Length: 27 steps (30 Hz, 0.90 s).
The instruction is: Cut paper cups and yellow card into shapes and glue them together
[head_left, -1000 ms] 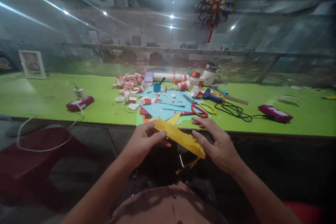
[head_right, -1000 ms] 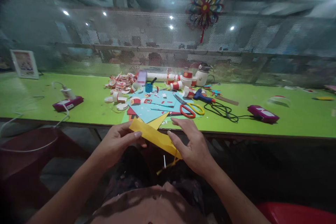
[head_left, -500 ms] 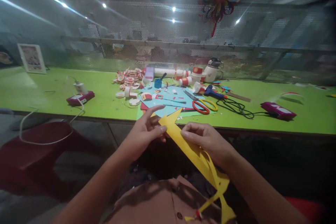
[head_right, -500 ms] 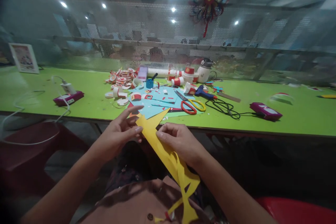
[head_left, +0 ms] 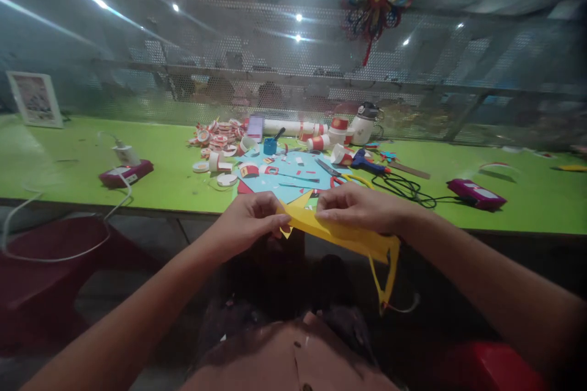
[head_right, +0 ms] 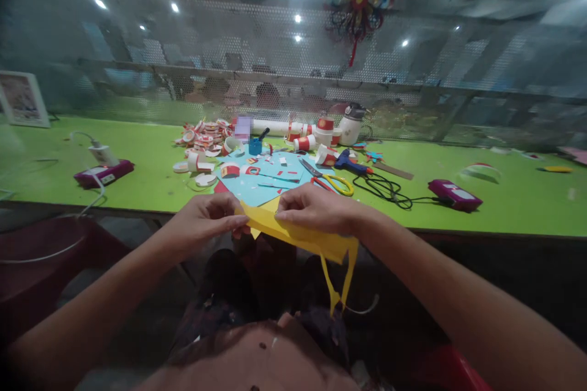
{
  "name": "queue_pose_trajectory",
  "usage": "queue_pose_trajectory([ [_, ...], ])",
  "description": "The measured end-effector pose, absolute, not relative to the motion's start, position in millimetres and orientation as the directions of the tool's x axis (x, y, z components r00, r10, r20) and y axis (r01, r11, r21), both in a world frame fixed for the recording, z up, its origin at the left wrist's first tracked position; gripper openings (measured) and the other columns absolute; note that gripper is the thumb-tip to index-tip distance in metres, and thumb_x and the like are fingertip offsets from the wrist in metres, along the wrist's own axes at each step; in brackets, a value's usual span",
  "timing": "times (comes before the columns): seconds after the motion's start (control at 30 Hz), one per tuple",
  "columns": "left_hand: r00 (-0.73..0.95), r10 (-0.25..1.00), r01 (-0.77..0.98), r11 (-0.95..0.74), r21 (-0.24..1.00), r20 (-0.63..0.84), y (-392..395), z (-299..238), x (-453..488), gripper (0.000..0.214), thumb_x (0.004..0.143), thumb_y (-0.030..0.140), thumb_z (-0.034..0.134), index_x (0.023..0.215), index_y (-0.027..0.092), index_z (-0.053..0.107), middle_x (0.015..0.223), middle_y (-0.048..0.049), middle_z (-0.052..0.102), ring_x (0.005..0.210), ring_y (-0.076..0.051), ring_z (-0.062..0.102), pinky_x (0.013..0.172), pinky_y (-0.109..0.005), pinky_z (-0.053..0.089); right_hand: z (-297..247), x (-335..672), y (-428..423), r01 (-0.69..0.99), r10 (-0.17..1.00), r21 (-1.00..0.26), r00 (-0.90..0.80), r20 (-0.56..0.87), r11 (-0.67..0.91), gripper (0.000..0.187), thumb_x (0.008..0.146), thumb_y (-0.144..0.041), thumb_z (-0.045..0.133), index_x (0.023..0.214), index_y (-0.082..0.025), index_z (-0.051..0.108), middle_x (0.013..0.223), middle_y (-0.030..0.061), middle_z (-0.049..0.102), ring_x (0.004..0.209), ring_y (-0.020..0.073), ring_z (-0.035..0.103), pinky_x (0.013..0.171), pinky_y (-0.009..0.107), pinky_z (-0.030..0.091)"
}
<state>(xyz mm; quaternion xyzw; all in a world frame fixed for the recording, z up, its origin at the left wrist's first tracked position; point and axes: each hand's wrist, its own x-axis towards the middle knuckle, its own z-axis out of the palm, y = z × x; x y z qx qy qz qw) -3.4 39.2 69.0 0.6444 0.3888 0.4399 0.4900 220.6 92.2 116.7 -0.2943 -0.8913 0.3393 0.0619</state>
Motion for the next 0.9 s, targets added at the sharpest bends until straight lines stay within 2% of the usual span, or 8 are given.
queue_pose_trajectory([
  [0.1,0.315,0.931,0.188,-0.250,0.950,0.183,69.8,68.9,-4.5,0.023,0.073,0.035,0.066,0.068,0.014,0.059,0.064,-0.0010,0.062,0.058,-0.011,0.053,0.057,-0.023,0.042,129.1,212.7,133.0,0.488,0.494,-0.411,-0.864,-0.101,0.770,0.018,0.086,-0.026,0.048,0.075,-0.014,0.057,0.065,-0.0023,0.049,0.059,0.0098,0.042,0.054,0.022,0.034],
  [0.2,0.292,0.933,0.412,-0.322,0.852,0.211,111.2,62.5,-8.5,0.022,0.073,0.036,0.065,0.070,0.015,0.061,0.067,-0.0005,0.059,0.061,-0.012,0.052,0.058,-0.025,0.041,125.2,199.1,178.4,0.501,0.487,-0.323,-0.864,-0.129,0.803,0.014,0.081,-0.019,0.054,0.071,-0.013,0.060,0.064,-0.0004,0.055,0.059,0.0111,0.046,0.054,0.022,0.035],
  [0.33,0.322,0.913,0.662,-0.407,0.629,0.252,154.9,45.0,-13.1,0.014,0.072,0.028,0.065,0.065,0.016,0.063,0.081,-0.0037,0.060,0.077,-0.017,0.055,0.071,-0.030,0.042,94.1,187.2,219.2,0.541,0.533,-0.238,-0.840,-0.102,0.807,0.010,0.076,-0.012,0.058,0.069,-0.014,0.065,0.064,0.0021,0.061,0.058,0.0133,0.051,0.055,0.024,0.038],
  [0.5,0.352,0.888,0.764,-0.456,0.457,0.296,162.3,31.5,-15.9,0.013,0.075,0.027,0.063,0.068,0.019,0.069,0.084,-0.0044,0.054,0.086,-0.019,0.051,0.077,-0.033,0.041,62.9,198.7,201.9,0.659,0.676,-0.157,-0.698,0.237,0.735,0.020,0.088,-0.013,0.043,0.087,-0.011,0.063,0.090,0.0140,0.060,0.087,0.0243,0.049,0.076,0.038,0.038],
  [0.57,0.368,0.873,0.780,-0.478,0.405,0.321,157.6,30.9,-15.7,0.013,0.076,0.027,0.061,0.070,0.019,0.070,0.081,-0.0038,0.052,0.083,-0.019,0.050,0.073,-0.032,0.041,59.7,204.5,185.1,0.644,0.629,-0.123,-0.657,0.416,0.755,0.020,0.089,-0.017,0.044,0.081,-0.014,0.062,0.081,0.0103,0.058,0.082,0.0228,0.048,0.075,0.036,0.039],
  [0.63,0.399,0.854,0.777,-0.508,0.372,0.334,153.4,30.8,-14.2,0.014,0.078,0.025,0.059,0.072,0.018,0.069,0.077,-0.0036,0.051,0.080,-0.018,0.049,0.069,-0.031,0.040,57.0,206.3,173.7,0.595,0.586,-0.123,-0.696,0.414,0.794,0.016,0.088,-0.018,0.048,0.083,-0.013,0.063,0.079,0.0094,0.058,0.080,0.0217,0.050,0.072,0.033,0.040],
  [0.77,0.421,0.849,0.776,-0.519,0.359,0.319,150.1,29.2,-10.5,0.014,0.079,0.017,0.053,0.073,0.017,0.066,0.072,-0.0029,0.053,0.074,-0.016,0.050,0.064,-0.028,0.037,44.8,199.2,172.6,0.544,0.568,-0.165,-0.781,0.261,0.823,0.012,0.087,-0.017,0.053,0.083,-0.013,0.063,0.079,0.0085,0.057,0.079,0.0206,0.050,0.068,0.030,0.040],
  [0.9,0.411,0.862,0.759,-0.504,0.414,0.297,149.0,28.0,-9.8,0.011,0.077,0.012,0.052,0.077,0.017,0.062,0.071,-0.0008,0.055,0.068,-0.014,0.049,0.060,-0.025,0.035,35.1,192.1,176.8,0.547,0.614,-0.285,-0.734,0.290,0.787,0.012,0.083,-0.014,0.057,0.073,-0.012,0.061,0.070,0.0041,0.054,0.070,0.0167,0.049,0.062,0.027,0.037],
])
